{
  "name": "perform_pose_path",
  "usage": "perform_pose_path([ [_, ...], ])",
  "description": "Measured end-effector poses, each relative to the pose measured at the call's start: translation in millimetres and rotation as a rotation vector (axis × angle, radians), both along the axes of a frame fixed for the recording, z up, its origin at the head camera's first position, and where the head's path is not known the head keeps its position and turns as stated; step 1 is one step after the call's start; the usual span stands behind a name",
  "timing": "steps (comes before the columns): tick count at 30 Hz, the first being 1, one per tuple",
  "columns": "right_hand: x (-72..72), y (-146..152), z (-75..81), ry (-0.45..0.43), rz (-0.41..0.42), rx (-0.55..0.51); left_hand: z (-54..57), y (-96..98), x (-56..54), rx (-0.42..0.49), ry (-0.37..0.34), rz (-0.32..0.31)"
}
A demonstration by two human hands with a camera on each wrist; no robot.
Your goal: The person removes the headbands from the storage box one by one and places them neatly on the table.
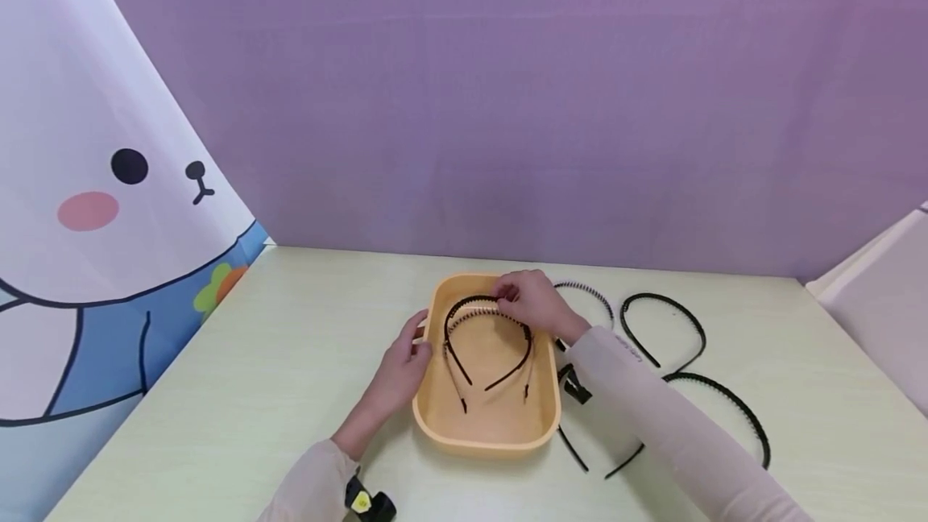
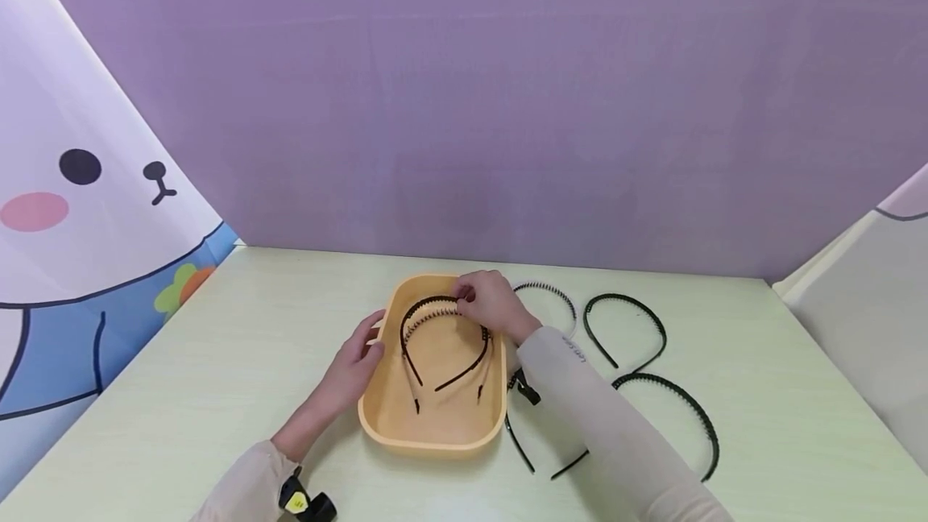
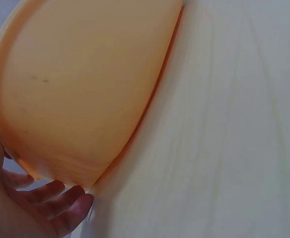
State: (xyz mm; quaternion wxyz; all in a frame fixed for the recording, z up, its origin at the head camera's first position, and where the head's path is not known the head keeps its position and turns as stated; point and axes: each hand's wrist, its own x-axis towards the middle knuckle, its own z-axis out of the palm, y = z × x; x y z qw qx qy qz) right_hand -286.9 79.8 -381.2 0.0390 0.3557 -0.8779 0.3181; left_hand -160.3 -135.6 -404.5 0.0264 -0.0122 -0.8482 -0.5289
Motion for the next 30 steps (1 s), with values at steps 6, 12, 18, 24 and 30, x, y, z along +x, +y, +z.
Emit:
perform_pose_path([
  [6,-1.6,7,2.6,-0.059,0.003,-0.011,-1.3,3.5,-3.0,0.009,-0.002,-0.015],
  [12,-0.2,11,6.2,-0.065,0.001,-0.014,-2.3,3.8,-5.3,0.008,-0.007,-0.018],
  [18,2.9,13,11.8,-0.033,-0.005,-0.022,-1.6,1.9,-5.3,0.000,-0.020,-0.005],
  [24,2.6,16,13.5,-0.024,0.003,-0.026,-1.4,0.1,-5.4,-0.012,-0.030,0.007],
  [30,2.7,21,17.7,-0.023,0.001,-0.015,-2.3,0.7,-5.9,-0.015,-0.027,0.004],
])
